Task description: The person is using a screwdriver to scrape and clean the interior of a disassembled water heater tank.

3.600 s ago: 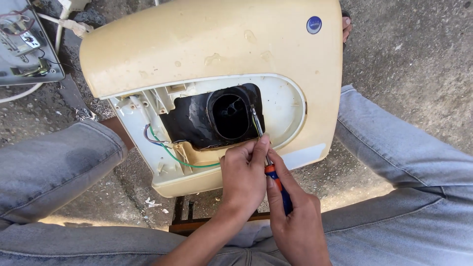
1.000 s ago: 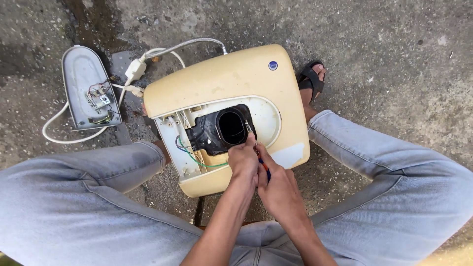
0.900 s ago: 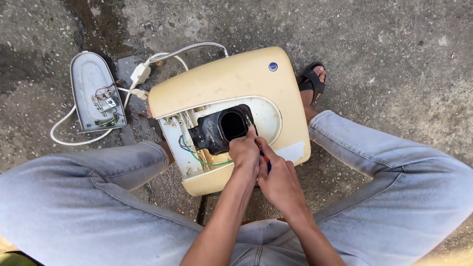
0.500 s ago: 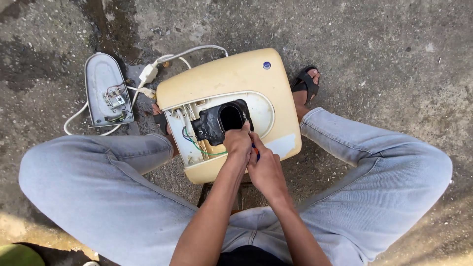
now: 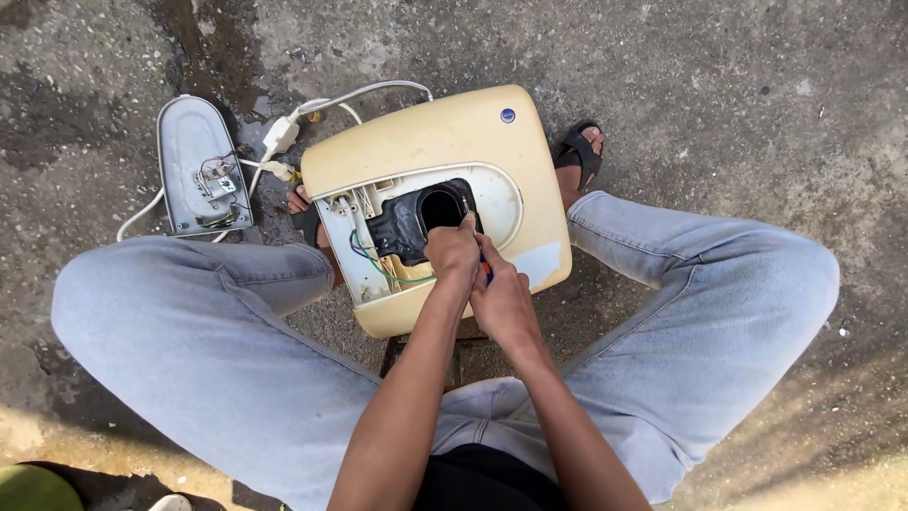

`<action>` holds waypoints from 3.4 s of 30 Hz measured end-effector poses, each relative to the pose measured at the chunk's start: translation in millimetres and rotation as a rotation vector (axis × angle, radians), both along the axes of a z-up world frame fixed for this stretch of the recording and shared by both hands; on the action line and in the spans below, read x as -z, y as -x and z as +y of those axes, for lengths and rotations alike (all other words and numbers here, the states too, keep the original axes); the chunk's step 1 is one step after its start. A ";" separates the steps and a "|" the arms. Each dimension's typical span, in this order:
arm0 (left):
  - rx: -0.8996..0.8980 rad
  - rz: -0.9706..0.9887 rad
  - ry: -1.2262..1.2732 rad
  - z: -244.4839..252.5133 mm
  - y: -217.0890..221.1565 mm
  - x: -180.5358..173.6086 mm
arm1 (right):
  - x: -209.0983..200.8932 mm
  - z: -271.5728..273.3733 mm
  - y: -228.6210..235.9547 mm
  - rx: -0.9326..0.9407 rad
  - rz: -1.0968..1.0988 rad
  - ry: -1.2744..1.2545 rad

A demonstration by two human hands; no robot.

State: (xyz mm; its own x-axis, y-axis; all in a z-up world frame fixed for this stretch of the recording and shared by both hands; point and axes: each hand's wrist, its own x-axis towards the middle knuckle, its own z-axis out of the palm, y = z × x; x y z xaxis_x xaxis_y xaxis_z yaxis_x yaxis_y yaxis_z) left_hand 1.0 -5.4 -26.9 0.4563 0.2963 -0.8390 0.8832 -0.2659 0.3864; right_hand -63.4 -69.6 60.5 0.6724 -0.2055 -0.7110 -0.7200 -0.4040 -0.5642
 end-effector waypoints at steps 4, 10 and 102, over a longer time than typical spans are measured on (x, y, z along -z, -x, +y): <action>0.039 0.032 -0.018 1.2 10.0 14.0 | -4.7 2.4 5.4 -0.017 0.051 0.028; 0.085 0.041 -0.019 4.7 10.4 7.5 | -11.6 7.1 9.0 -0.016 0.039 0.026; 0.373 -0.084 -0.199 -11.9 8.0 6.0 | 13.6 -3.0 29.0 -0.031 0.075 0.006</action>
